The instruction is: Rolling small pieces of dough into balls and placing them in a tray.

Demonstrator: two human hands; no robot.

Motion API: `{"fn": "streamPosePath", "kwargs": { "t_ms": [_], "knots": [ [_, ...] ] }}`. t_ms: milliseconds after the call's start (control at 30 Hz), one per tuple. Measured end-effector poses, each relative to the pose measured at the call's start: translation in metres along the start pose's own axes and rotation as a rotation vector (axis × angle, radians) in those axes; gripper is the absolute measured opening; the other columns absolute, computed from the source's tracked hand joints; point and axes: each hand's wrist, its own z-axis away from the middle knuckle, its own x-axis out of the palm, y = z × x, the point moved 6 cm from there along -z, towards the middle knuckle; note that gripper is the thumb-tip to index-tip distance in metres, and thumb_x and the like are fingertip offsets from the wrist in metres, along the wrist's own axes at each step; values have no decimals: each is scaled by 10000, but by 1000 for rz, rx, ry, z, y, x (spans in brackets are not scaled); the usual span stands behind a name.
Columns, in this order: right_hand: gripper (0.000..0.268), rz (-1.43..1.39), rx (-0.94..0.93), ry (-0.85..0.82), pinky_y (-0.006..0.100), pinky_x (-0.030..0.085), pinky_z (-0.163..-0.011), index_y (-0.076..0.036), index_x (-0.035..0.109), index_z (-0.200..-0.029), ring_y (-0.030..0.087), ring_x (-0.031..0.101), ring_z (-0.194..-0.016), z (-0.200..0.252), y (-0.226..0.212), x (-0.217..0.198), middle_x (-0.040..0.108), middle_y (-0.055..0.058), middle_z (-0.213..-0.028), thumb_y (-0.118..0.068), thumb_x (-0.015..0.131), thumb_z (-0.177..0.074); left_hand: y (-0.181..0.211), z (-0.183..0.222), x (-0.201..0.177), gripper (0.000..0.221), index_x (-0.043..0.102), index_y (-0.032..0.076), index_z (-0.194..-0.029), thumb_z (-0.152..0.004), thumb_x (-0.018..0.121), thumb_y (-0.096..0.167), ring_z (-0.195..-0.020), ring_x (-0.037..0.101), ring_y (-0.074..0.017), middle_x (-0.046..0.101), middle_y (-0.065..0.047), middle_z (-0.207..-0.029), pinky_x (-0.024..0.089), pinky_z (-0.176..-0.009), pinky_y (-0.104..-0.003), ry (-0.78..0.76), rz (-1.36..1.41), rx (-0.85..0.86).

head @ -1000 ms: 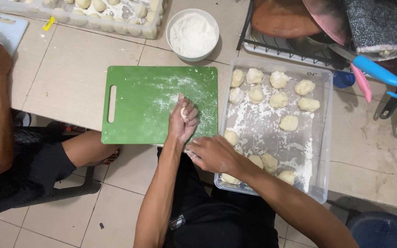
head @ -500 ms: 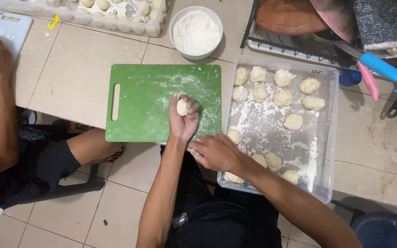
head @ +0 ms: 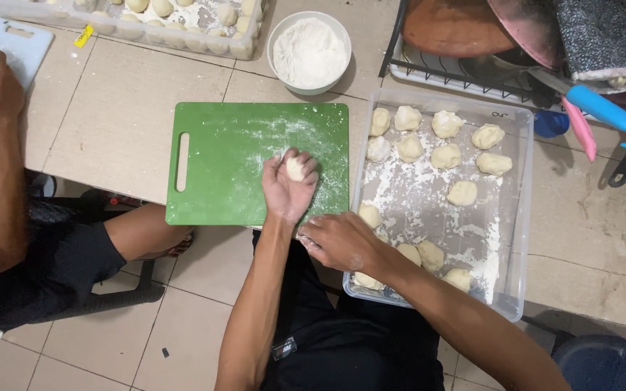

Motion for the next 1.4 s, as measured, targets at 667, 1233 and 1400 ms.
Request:
{"fn": "streamPosePath", "kwargs": {
  "t_ms": [667,1233,1400],
  "knots": [
    [258,14,30,-80,464,552,-616,-169,692,-1074,328,723,-830,-3,0,0,716,91,-898,-356,533,-996,3,9,6,559,425,222,-485,-1032,493,313,-304,307,-6,318,73,-438,238,-254,-118,0,37,-27],
    [267,56,46,-90,448,565,-651,-167,692,-1099,307,722,-881,-6,-6,-5,719,81,-938,-368,554,-990,5,-2,-22,383,514,122,-755,-1031,518,388,-657,529,-90,460,-18,-768,445,-382,-97,8,62,67],
    [283,64,52,-89,454,573,-676,-162,696,-1135,305,729,-924,-6,-5,-4,735,88,-997,-362,569,-981,6,8,-9,546,490,139,-567,-1027,556,426,-582,521,-55,527,-17,-727,416,-340,-69,81,58,38]
  ]
}}
